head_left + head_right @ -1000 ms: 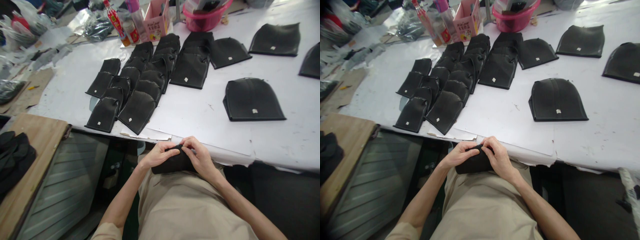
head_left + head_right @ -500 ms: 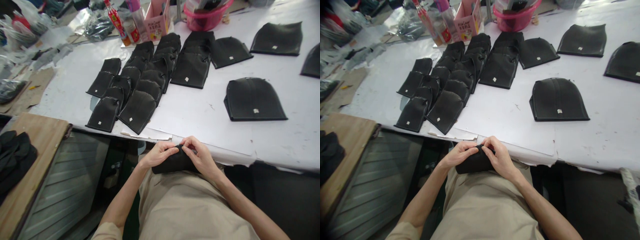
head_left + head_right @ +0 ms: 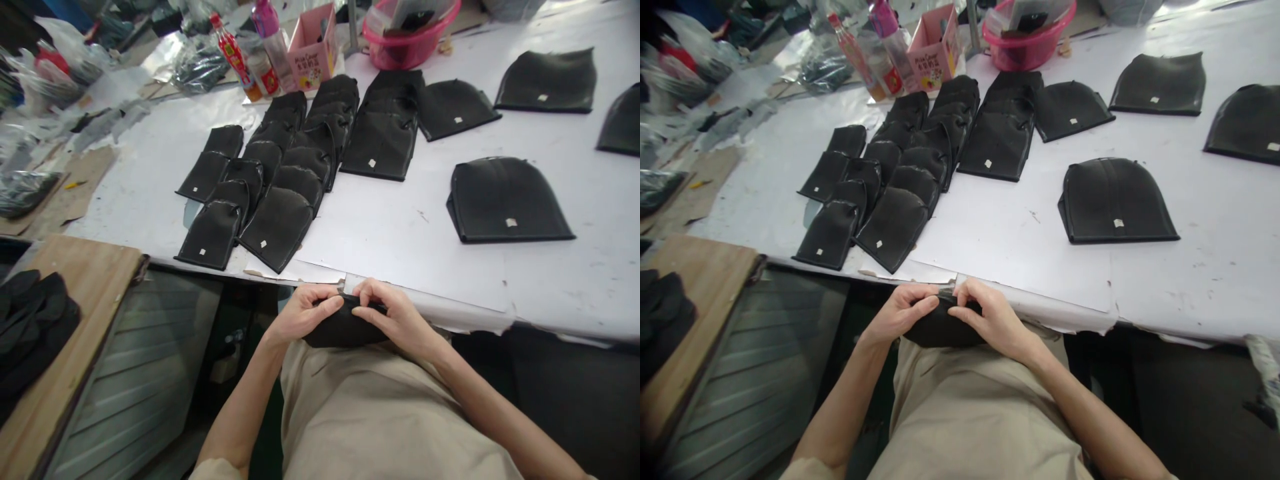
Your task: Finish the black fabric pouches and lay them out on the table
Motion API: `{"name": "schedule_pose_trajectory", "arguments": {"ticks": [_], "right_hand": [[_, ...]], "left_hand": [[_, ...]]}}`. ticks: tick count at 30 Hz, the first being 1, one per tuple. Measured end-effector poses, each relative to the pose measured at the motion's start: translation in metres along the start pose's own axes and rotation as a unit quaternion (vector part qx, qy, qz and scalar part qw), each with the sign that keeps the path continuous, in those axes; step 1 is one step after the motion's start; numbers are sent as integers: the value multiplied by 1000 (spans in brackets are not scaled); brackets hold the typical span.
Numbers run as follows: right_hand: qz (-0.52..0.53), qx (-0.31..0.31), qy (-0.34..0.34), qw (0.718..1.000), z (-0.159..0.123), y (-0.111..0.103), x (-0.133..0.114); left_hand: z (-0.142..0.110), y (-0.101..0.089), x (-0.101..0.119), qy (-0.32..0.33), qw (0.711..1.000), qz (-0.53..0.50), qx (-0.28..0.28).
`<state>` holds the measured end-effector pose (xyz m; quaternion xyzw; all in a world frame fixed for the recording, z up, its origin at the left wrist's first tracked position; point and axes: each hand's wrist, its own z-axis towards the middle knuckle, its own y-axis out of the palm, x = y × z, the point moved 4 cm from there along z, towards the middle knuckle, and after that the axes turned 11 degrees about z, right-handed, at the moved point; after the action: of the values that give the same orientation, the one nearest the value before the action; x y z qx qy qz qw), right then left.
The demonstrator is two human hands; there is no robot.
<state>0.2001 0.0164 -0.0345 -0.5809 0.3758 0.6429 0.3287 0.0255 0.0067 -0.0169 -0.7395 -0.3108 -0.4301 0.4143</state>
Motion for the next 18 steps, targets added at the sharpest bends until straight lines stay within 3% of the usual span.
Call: {"name": "schedule_pose_trajectory", "arguments": {"ticks": [6,11,18], "right_hand": [[-43,-26,42,998,-8,-12,17],[-35,-17,71,997,-7,-10,19],[-52,-19,70,996,-2,-6,17]], "left_hand": [[-11,-11,-23,-33,996,-20,82],[-14,-14,-24,-65,994,6,89],[-18,-15,-19,-33,991,75,105]]}}
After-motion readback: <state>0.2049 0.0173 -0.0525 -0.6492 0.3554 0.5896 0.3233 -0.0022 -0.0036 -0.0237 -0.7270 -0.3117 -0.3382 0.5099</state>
